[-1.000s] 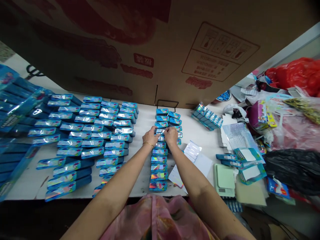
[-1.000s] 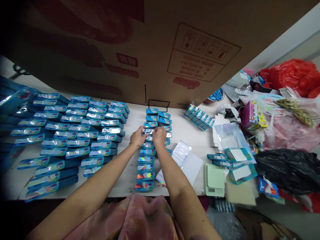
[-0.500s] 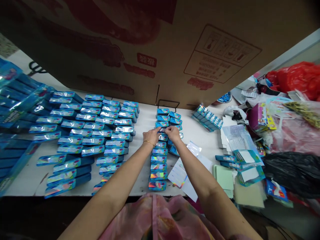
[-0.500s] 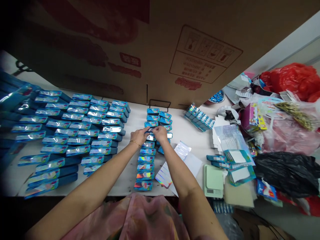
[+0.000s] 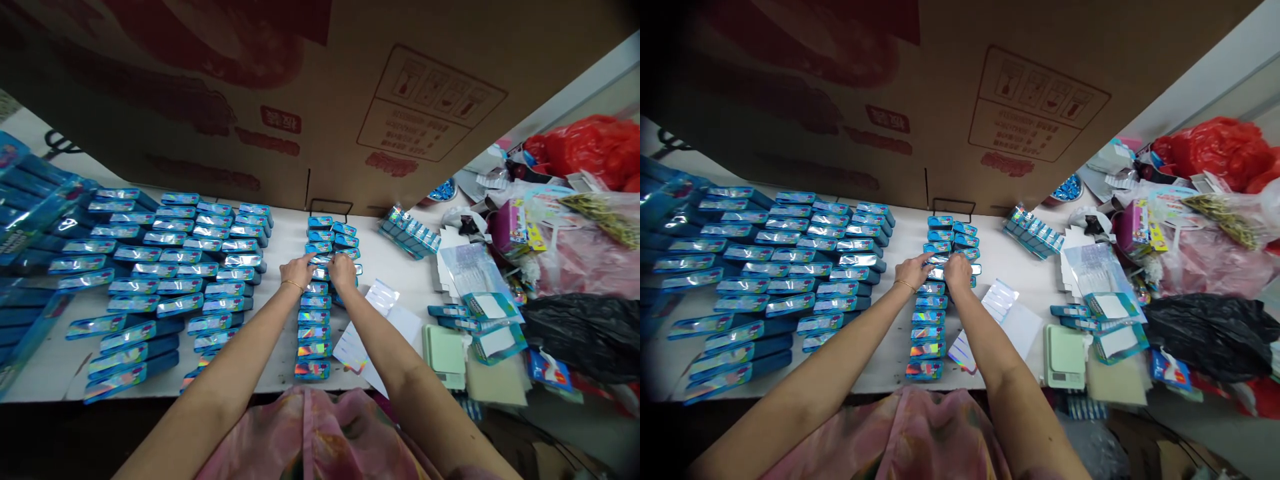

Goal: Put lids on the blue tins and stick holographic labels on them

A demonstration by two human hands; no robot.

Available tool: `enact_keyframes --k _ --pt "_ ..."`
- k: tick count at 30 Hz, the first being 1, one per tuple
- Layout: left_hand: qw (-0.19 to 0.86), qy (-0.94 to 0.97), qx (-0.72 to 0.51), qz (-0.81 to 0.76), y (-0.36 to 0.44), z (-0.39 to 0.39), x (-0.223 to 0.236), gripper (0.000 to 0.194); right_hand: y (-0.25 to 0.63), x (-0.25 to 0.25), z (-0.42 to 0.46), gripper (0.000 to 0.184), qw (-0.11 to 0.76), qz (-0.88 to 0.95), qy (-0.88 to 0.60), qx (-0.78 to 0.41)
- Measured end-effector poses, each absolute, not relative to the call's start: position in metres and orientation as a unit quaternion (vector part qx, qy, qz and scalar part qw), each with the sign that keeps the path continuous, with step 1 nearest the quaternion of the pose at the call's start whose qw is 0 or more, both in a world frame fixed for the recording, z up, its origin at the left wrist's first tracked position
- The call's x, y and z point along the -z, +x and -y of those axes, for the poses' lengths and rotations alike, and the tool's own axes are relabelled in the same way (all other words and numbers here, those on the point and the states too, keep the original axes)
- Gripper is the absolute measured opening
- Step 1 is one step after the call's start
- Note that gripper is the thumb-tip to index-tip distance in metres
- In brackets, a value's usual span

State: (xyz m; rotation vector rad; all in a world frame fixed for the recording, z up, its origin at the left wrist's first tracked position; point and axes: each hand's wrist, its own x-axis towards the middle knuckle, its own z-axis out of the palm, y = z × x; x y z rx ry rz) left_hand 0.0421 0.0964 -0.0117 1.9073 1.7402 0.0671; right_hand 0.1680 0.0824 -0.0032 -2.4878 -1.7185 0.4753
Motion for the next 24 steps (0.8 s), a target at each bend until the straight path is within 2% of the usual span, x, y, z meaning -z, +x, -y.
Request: enact_keyframes --k 6,14,24 --pt "0.289 0.703 -0.039 -0.649 0.042 -0.097 0.012 0.043 0.185 0.004 -0.065 0.027 0.138 0.597 -0.784 -0.097" --pt "0.286 0.706 -0.036 -0.646 0.043 -0.097 0.01 0.043 0.18 0.004 -0.073 0.026 0.076 0.631 -0.759 -0.14" --pt "0.287 0.704 -0.046 -0.648 0.042 -0.098 0.015 0.043 0.181 -0.003 -0.077 0.027 0.075 0.669 -0.719 -0.173"
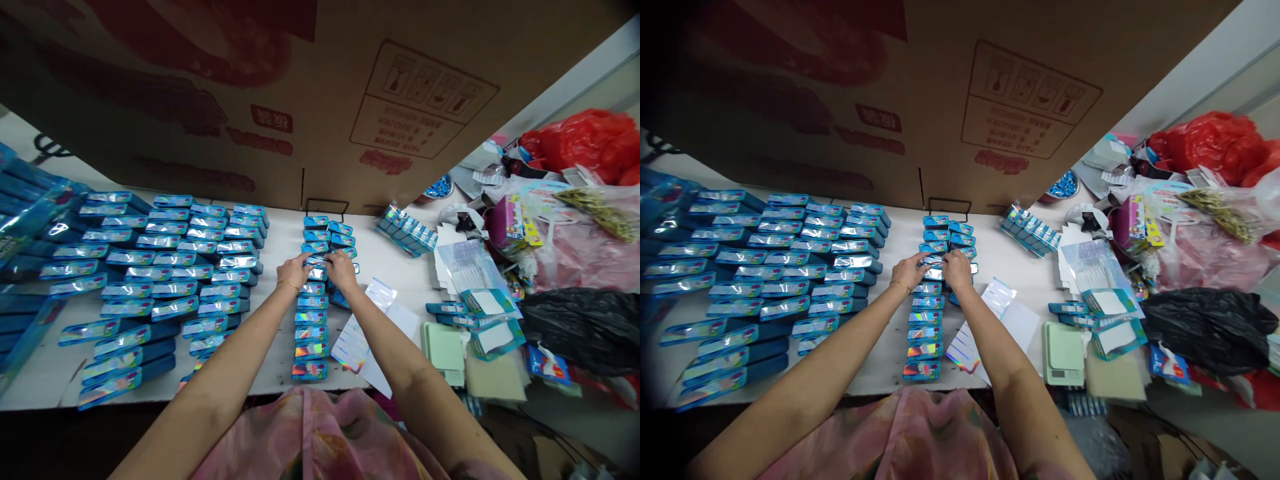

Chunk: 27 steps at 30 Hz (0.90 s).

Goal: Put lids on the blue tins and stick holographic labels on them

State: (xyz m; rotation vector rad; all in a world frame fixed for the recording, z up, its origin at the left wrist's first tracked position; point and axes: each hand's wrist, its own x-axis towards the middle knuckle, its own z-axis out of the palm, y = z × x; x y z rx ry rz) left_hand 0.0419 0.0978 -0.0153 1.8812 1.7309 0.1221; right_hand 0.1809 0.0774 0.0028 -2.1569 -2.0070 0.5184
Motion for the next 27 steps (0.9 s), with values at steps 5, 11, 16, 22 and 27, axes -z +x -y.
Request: enact_keyframes --k 5,11,16,22,27 --pt "0.296 0.703 -0.045 -0.645 0.042 -0.099 0.016 0.042 0.186 -0.002 -0.085 0.026 0.087 0.652 -0.734 -0.17" --pt "0.274 0.721 -0.068 -0.633 0.044 -0.098 0.011 0.041 0.197 -0.002 -0.071 0.025 0.093 0.641 -0.745 -0.158" --pt "0.269 0.703 -0.117 -0.648 0.047 -0.092 0.013 0.038 0.193 -0.004 -0.072 0.025 0.093 0.688 -0.702 -0.158" --pt "0.296 0.673 -0.155 -0.66 0.047 -0.089 0.023 0.03 0.186 -0.007 -0.093 0.025 0.018 0.704 -0.686 -0.182" --pt "0.298 0.667 -0.187 -0.657 0.047 -0.088 0.029 0.029 0.18 -0.011 -0.093 0.022 -0.002 0.727 -0.663 -0.177"
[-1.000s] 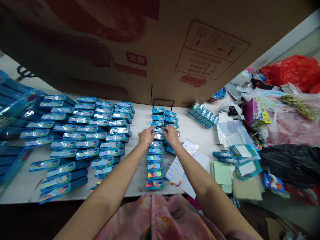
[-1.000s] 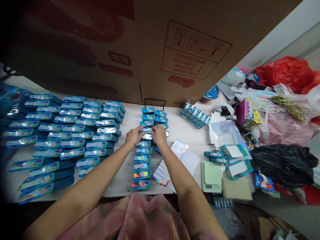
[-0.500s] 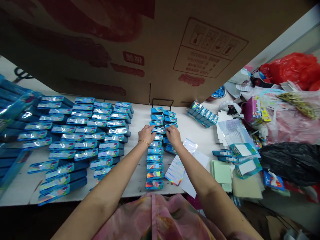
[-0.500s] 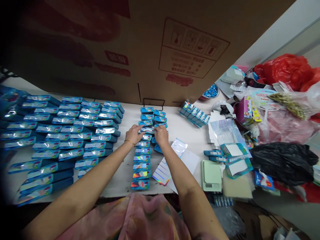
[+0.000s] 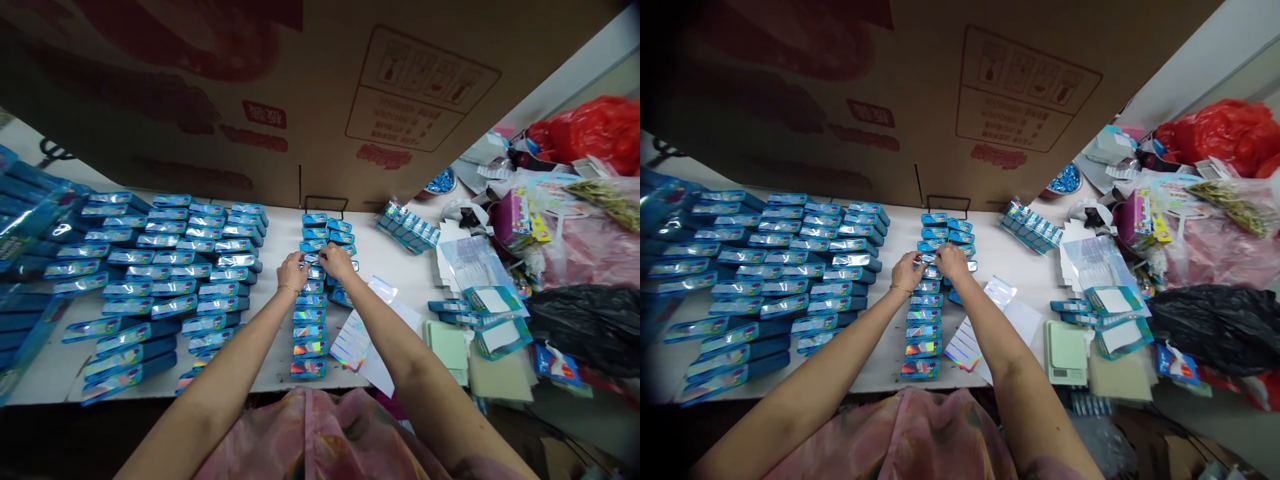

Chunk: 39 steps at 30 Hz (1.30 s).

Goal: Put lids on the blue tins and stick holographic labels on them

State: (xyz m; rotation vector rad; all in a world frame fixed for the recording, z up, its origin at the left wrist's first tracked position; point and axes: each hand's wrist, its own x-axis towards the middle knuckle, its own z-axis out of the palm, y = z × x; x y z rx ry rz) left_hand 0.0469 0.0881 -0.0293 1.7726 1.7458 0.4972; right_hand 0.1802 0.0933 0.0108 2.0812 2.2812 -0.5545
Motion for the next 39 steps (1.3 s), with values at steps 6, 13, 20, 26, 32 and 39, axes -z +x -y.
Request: enact_keyframes --k 6,13,20,26,32,39 --pt "0.306 0.656 -0.198 -0.661 0.047 -0.09 0.034 0.027 0.162 -0.006 -0.078 0.023 -0.018 -0.726 0.68 0.1" --pt "0.308 0.662 -0.171 -0.661 0.048 -0.092 0.024 0.032 0.163 0.003 -0.073 0.021 -0.029 -0.71 0.696 0.106" --pt "0.264 0.759 -0.065 -0.591 0.046 -0.102 0.009 0.035 0.16 0.005 -0.078 0.02 0.012 -0.73 0.681 0.063" --pt "0.25 0.778 -0.031 -0.576 0.047 -0.112 0.009 0.033 0.152 0.006 -0.077 0.023 0.061 -0.745 0.664 0.032" --pt "0.251 0.779 -0.04 -0.573 0.046 -0.115 0.01 0.03 0.153 -0.005 -0.078 0.023 0.023 -0.742 0.668 0.05" --pt "0.262 0.772 -0.068 -0.575 0.045 -0.115 0.013 0.029 0.192 -0.018 -0.082 0.02 -0.15 -0.628 0.745 0.169"
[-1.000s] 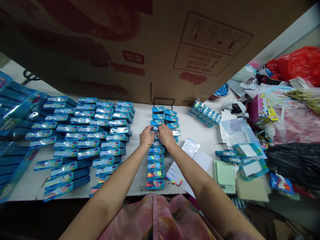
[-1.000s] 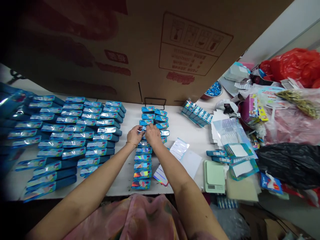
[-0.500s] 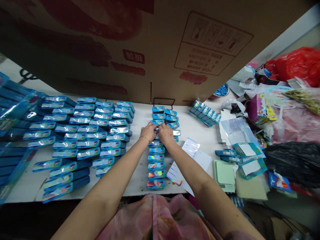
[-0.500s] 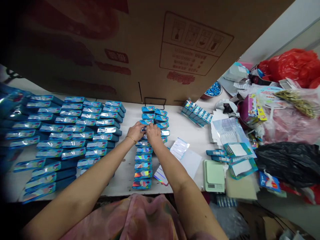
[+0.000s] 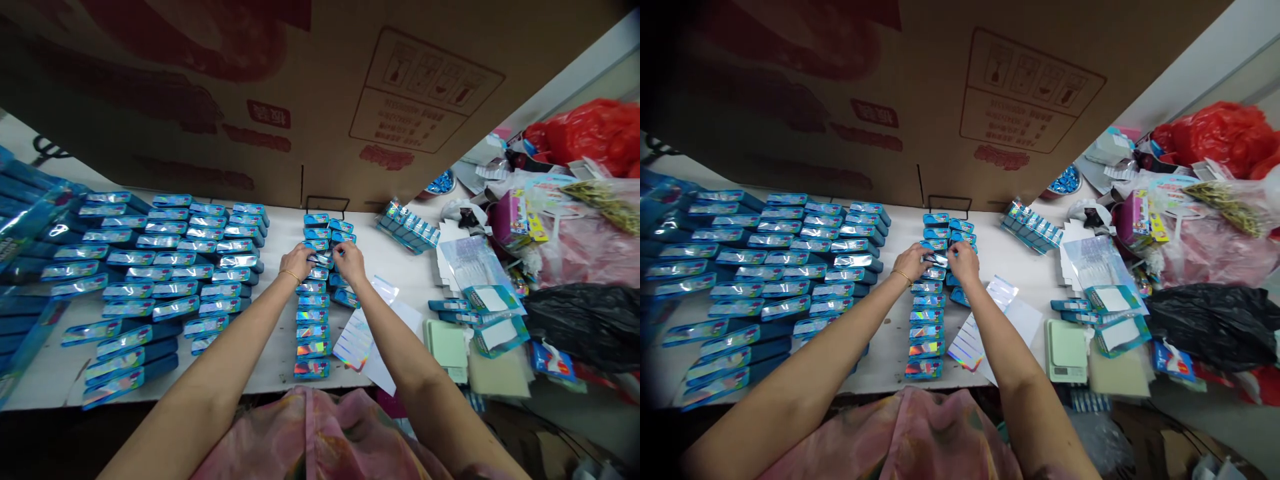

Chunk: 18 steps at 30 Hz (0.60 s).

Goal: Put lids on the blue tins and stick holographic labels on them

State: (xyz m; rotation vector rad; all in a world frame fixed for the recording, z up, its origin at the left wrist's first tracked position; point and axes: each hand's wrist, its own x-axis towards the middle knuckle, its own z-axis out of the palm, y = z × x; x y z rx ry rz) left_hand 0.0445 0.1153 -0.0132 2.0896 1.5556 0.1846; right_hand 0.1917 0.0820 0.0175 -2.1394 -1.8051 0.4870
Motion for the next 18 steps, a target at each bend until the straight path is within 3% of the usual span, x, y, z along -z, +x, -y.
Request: enact_keyframes --k 6,12,18 --pt "0.254 0.77 -0.08 -0.58 0.043 -0.113 0.012 0.025 0.2 0.001 -0.057 0.022 0.143 0.639 -0.727 -0.209" --pt "0.22 0.792 -0.095 -0.561 0.04 -0.112 0.013 0.024 0.192 0.01 -0.053 0.024 0.206 0.631 -0.716 -0.214" --pt "0.261 0.773 -0.161 -0.555 0.034 -0.116 0.029 0.02 0.181 0.01 -0.067 0.029 0.242 0.578 -0.737 -0.254"
